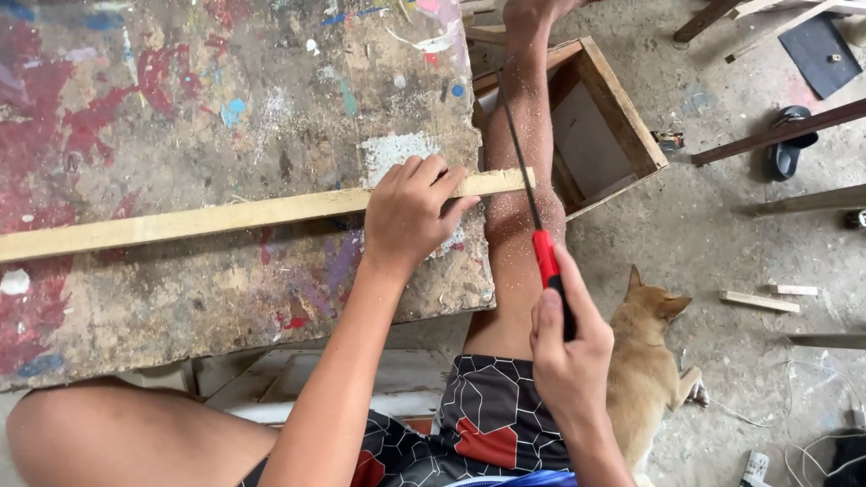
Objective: A person uses a small hand saw to cut a thin wooden strip on a workbench.
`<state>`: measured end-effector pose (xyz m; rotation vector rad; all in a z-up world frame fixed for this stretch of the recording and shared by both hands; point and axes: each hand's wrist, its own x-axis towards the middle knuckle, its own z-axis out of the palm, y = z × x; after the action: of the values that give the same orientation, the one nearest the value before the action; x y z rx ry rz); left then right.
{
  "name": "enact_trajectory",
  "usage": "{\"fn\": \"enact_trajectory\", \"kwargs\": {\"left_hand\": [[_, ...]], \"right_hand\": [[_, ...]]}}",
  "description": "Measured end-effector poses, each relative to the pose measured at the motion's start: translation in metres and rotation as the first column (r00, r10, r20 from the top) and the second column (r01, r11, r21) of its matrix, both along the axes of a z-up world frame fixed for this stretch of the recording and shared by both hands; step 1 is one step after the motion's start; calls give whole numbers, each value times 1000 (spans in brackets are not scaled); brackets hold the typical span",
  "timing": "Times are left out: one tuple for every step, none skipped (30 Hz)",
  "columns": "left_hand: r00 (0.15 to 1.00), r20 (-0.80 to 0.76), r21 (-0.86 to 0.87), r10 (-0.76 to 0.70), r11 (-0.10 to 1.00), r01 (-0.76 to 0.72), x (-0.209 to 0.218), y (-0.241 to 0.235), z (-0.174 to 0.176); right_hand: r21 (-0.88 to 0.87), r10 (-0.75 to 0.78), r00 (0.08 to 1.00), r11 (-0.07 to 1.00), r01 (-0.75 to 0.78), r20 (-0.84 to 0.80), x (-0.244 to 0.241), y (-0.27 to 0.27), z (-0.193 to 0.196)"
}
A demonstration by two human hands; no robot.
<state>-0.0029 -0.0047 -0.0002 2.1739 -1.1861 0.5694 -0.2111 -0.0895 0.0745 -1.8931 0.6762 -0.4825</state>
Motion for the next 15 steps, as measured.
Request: {"fn": "enact_trajectory", "kwargs": {"left_hand": [[1000, -3, 2, 5, 1000, -5, 1, 0, 0], [1000, 5, -3, 6, 1000, -6, 0, 0, 0], [1000, 13, -9, 6, 1000, -6, 0, -1, 1], [1000, 14, -8, 0, 1000, 0, 0, -2, -1], [1000, 13, 4, 16, 1000, -16, -1, -3, -3], [999, 14, 17, 36, 999, -36, 0, -3, -4], [999, 15, 18, 34, 999, -34, -1, -3, -5], [999, 16, 12, 33, 999, -33, 0, -4, -5], [999, 17, 6, 32, 999, -32, 0, -4, -6], [999, 20, 6, 34, 999, -34, 0, -4, -4], [999, 18, -1, 30, 1000, -30, 1, -4, -3], [1000, 11, -4, 27, 1000, -27, -1, -3, -3], [1000, 8, -1, 29, 1000, -29, 0, -3, -3], [1000, 12, 0, 28, 1000, -28, 0, -3, -3], [1000, 16, 1, 27, 1000, -27, 0, -3, -3]], "right_hand": [[2, 5, 1000, 1000, -5, -3, -4, 1, -6], [16, -17, 999, 1000, 18, -50, -10, 2, -11], [28, -38, 994, 999, 41, -98, -16, 3, -16], [29, -44, 994, 998, 47, -97, -17, 3, -18], [33, -45, 994, 998, 48, -97, -18, 3, -19], [39, -42, 994, 998, 46, -97, -19, 3, -21], [40, -44, 994, 998, 48, -95, -19, 4, -19], [38, -54, 992, 998, 58, -118, -18, 5, -17], [35, -63, 988, 997, 69, -140, -17, 6, -15], [34, -62, 989, 997, 67, -137, -18, 4, -17], [6, -55, 993, 998, 56, -107, -19, 3, -20], [-19, -46, 995, 999, 45, -84, -21, 3, -23], [-17, -44, 995, 999, 43, -87, -21, 3, -24], [-52, -42, 995, 998, 37, -89, -21, 3, -26], [-87, -40, 995, 996, 32, -91, -22, 3, -27]]}}
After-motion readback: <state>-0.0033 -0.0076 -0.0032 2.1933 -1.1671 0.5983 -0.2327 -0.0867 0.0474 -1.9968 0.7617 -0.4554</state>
